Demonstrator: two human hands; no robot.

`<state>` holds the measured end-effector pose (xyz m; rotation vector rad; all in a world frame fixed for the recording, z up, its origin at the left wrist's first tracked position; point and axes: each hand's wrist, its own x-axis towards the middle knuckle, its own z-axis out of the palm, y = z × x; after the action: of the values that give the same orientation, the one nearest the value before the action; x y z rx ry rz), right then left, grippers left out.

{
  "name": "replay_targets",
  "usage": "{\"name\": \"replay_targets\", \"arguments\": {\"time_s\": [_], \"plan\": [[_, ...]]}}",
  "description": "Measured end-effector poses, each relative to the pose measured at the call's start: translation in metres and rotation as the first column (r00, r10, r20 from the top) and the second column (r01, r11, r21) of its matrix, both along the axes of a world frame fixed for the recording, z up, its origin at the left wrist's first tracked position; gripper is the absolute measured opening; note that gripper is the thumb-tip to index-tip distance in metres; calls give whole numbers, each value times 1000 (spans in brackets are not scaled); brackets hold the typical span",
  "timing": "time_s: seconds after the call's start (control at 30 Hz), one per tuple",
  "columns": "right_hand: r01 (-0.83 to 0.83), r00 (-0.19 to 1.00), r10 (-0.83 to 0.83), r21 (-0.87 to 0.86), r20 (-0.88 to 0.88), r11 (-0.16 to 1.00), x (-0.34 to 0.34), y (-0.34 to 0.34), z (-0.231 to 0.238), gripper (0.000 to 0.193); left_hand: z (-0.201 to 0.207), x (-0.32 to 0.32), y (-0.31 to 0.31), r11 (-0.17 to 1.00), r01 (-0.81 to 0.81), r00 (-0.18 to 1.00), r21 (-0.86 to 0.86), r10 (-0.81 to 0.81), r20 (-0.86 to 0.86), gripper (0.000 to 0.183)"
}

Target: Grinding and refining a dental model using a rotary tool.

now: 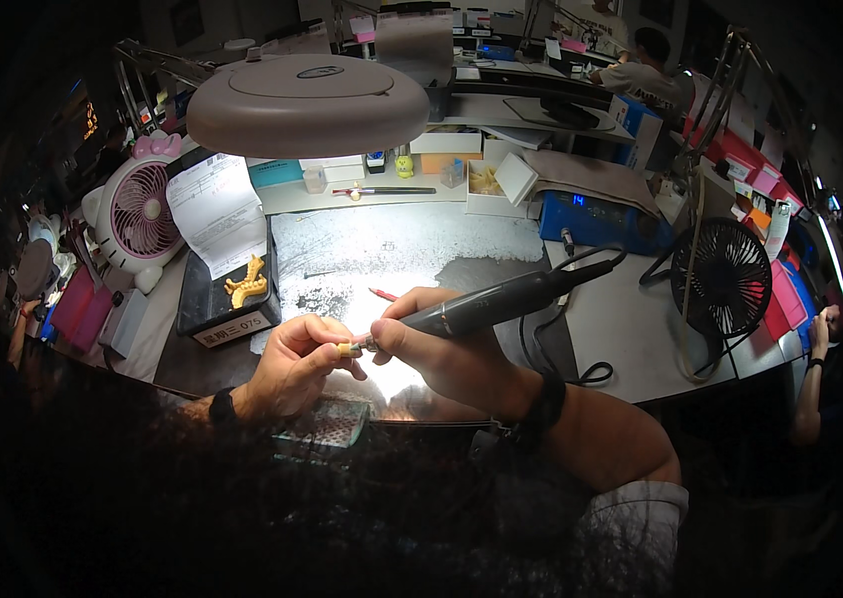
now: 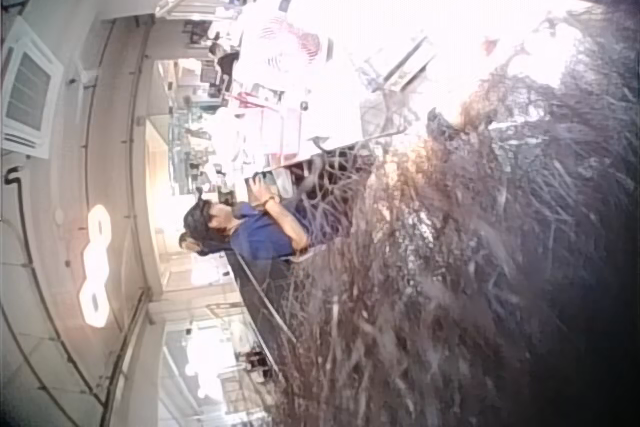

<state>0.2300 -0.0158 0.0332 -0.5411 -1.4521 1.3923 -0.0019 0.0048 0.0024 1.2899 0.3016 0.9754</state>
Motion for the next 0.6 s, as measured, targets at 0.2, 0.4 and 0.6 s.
{"name": "replay_targets", "arguments": {"time_s": [0.2,0.4,0.6], "plan": [[-3,1000,3,13,-9,1000,0,1,-1,14,-1,1,0,1000,-2,1000,-4,2,3,3],[2,1000,-2,9,12,1000,1,1,-3,15,-1,1,0,1000,-11,1000,-13,12,8,3],[33,999,-33,11,13,999,-1,-1,-2,17,-3,1,1,1000,-10,1000,-11,10,10,2]]}}
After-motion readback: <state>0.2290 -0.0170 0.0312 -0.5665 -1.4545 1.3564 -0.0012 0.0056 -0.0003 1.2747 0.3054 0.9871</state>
